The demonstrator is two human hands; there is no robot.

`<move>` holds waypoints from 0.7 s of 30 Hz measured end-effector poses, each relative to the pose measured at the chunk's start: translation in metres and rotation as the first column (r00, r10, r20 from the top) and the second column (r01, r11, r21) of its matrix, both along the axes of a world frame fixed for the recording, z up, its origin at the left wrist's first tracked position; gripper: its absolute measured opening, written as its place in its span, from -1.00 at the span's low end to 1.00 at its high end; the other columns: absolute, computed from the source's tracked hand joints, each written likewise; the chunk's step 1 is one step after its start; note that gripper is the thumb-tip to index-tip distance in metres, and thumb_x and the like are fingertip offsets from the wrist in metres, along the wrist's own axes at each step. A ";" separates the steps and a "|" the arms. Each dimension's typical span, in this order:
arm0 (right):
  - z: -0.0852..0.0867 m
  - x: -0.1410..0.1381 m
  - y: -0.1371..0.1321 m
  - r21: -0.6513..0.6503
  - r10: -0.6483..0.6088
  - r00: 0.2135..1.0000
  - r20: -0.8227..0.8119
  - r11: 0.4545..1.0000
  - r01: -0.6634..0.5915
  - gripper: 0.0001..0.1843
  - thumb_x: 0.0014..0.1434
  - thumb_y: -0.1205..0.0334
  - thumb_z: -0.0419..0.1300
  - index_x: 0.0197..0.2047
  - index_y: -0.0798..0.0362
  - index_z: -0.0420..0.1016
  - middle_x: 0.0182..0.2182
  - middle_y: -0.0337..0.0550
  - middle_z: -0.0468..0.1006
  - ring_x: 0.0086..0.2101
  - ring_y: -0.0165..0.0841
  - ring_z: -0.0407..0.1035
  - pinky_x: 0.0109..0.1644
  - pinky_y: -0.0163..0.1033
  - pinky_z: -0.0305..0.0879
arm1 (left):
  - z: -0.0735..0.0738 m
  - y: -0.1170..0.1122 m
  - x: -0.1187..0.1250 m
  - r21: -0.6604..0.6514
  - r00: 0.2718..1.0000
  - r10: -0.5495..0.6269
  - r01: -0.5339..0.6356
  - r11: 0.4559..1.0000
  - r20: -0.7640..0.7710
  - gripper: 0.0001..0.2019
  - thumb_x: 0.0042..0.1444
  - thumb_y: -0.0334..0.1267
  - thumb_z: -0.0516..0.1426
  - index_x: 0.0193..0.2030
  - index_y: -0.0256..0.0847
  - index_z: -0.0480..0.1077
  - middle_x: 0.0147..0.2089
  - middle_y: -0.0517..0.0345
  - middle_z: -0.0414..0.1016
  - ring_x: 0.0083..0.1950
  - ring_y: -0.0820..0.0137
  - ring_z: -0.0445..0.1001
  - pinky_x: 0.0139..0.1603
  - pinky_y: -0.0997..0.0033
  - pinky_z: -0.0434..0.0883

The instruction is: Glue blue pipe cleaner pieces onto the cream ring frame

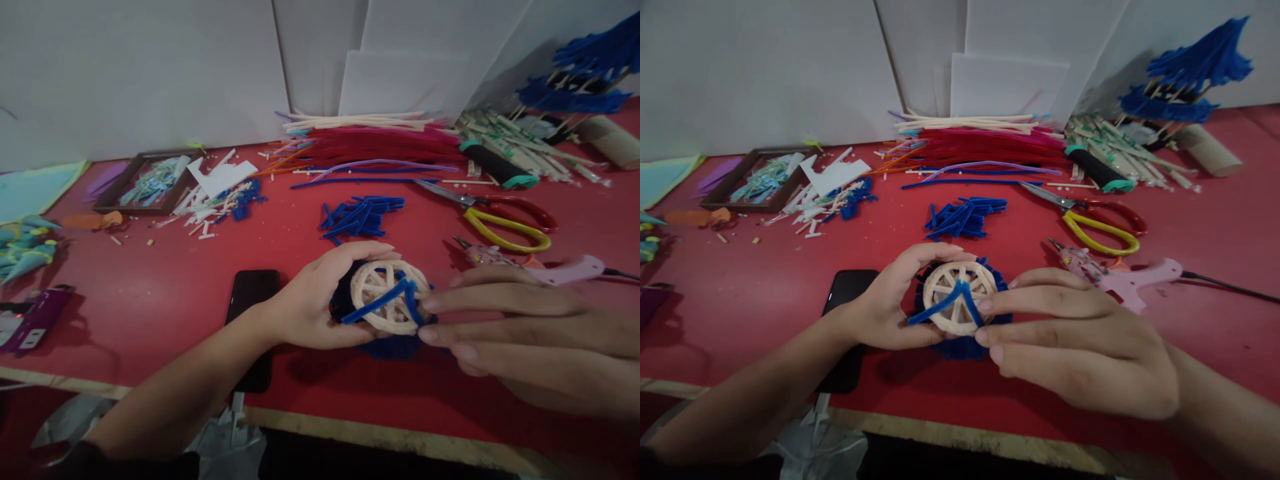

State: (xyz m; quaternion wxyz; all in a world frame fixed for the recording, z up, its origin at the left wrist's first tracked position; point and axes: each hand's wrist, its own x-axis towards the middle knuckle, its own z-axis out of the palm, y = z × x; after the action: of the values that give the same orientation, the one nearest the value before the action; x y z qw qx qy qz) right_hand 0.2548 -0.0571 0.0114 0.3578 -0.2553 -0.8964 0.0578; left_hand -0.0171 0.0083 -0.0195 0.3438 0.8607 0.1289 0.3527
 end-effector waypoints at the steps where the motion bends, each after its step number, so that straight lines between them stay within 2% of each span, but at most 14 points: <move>1: -0.001 0.001 0.003 0.036 0.063 0.998 -0.006 0.997 -0.063 -0.88 0.43 0.26 0.18 -0.12 -0.12 0.54 -0.25 -0.34 0.75 -0.04 -0.44 0.63 0.24 -0.27 0.52 | 0.000 0.001 0.000 0.008 1.000 -0.008 0.008 1.000 -0.001 -0.16 0.09 -0.10 0.42 0.44 -0.13 0.17 0.34 -0.31 0.45 0.38 -0.02 0.49 0.40 -0.04 0.47; 3: -0.005 0.000 0.011 0.062 0.094 0.993 -0.076 0.994 -0.089 -0.90 0.42 0.28 0.18 -0.09 -0.06 0.53 -0.27 -0.23 0.75 -0.01 -0.39 0.62 0.15 -0.25 0.58 | 0.000 0.003 -0.002 0.047 0.999 -0.046 0.046 0.998 0.004 -0.08 0.04 0.04 0.43 0.46 -0.15 0.16 0.37 -0.32 0.42 0.40 -0.07 0.45 0.42 -0.10 0.44; 5: -0.007 -0.003 0.017 0.010 -0.016 0.986 -0.163 1.000 0.018 -0.87 0.43 0.28 0.16 -0.06 -0.10 0.53 -0.27 -0.20 0.72 -0.02 -0.37 0.61 0.07 -0.22 0.61 | 0.001 0.003 -0.004 0.078 0.996 -0.082 0.080 0.994 0.023 0.00 0.01 0.22 0.38 0.49 -0.17 0.15 0.42 -0.34 0.35 0.46 -0.13 0.36 0.46 -0.17 0.37; 7: -0.006 -0.008 0.022 -0.026 -0.114 0.978 -0.173 0.993 0.111 -0.86 0.43 0.27 0.16 -0.06 -0.12 0.54 -0.23 -0.19 0.70 -0.06 -0.36 0.60 0.05 -0.21 0.60 | 0.003 0.002 -0.005 0.072 0.995 -0.061 0.055 0.996 0.081 -0.06 0.07 0.28 0.29 0.48 -0.17 0.18 0.45 -0.32 0.32 0.50 -0.14 0.30 0.49 -0.21 0.32; 8: -0.005 -0.011 0.023 -0.042 -0.147 0.975 -0.165 0.989 0.142 -0.87 0.42 0.25 0.17 -0.08 -0.12 0.55 -0.22 -0.18 0.69 -0.08 -0.37 0.59 0.04 -0.22 0.59 | 0.004 0.000 -0.004 0.061 0.992 -0.024 0.017 0.998 0.122 -0.15 0.13 0.24 0.27 0.45 -0.16 0.23 0.43 -0.30 0.35 0.49 -0.12 0.33 0.47 -0.19 0.34; 10: -0.001 -0.016 0.026 -0.084 -0.188 0.969 -0.163 0.981 0.176 -0.89 0.41 0.21 0.21 -0.14 -0.10 0.58 -0.19 -0.17 0.67 -0.12 -0.39 0.59 -0.02 -0.27 0.59 | 0.008 -0.005 -0.002 0.029 0.978 0.086 -0.093 0.995 0.193 -0.43 0.24 0.01 0.25 0.32 -0.15 0.37 0.31 -0.24 0.49 0.38 0.00 0.47 0.39 -0.08 0.45; 13: 0.003 -0.022 0.028 -0.182 -0.184 0.964 -0.190 0.972 0.150 -0.88 0.38 0.16 0.26 -0.16 -0.10 0.64 -0.18 -0.19 0.65 -0.16 -0.44 0.58 -0.08 -0.36 0.58 | 0.018 -0.014 0.003 -0.095 0.931 0.295 -0.281 0.955 0.215 -0.84 0.33 -0.32 0.21 0.02 -0.15 0.53 -0.03 -0.03 0.67 0.04 0.31 0.65 0.13 0.28 0.57; 14: 0.003 -0.023 0.029 -0.213 -0.181 0.962 -0.205 0.967 0.136 -0.88 0.38 0.14 0.27 -0.16 -0.11 0.66 -0.19 -0.20 0.65 -0.18 -0.45 0.58 -0.09 -0.37 0.58 | 0.023 -0.016 0.005 -0.160 0.913 0.353 -0.325 0.932 0.203 -0.90 0.35 -0.35 0.20 -0.06 -0.16 0.54 -0.11 0.03 0.68 -0.05 0.38 0.65 0.06 0.36 0.57; 16: 0.004 -0.025 0.031 -0.269 -0.175 0.959 -0.224 0.957 0.111 -0.87 0.36 0.09 0.29 -0.16 -0.14 0.69 -0.20 -0.22 0.65 -0.21 -0.46 0.58 -0.10 -0.39 0.58 | 0.032 -0.019 0.009 -0.281 0.902 0.395 -0.339 0.898 0.174 -0.96 0.33 -0.34 0.24 -0.14 -0.17 0.55 -0.17 0.10 0.68 -0.13 0.43 0.65 -0.03 0.45 0.56; 21: 0.003 -0.026 0.036 -0.338 -0.135 0.955 -0.264 0.940 0.039 -0.87 0.32 0.03 0.33 -0.17 -0.21 0.72 -0.25 -0.27 0.65 -0.24 -0.49 0.57 -0.18 -0.44 0.55 | 0.049 -0.021 0.015 -0.461 0.943 0.323 -0.255 0.850 0.074 -0.89 0.18 -0.29 0.39 -0.23 -0.20 0.57 -0.26 0.16 0.68 -0.24 0.46 0.63 -0.17 0.50 0.53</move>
State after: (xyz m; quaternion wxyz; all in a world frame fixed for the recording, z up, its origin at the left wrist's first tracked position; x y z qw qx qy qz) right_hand 0.2288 -0.0206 0.0146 0.4370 -0.3403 -0.8012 0.2265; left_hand -0.0023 -0.0129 0.0292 0.4828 0.7010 0.3082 0.4248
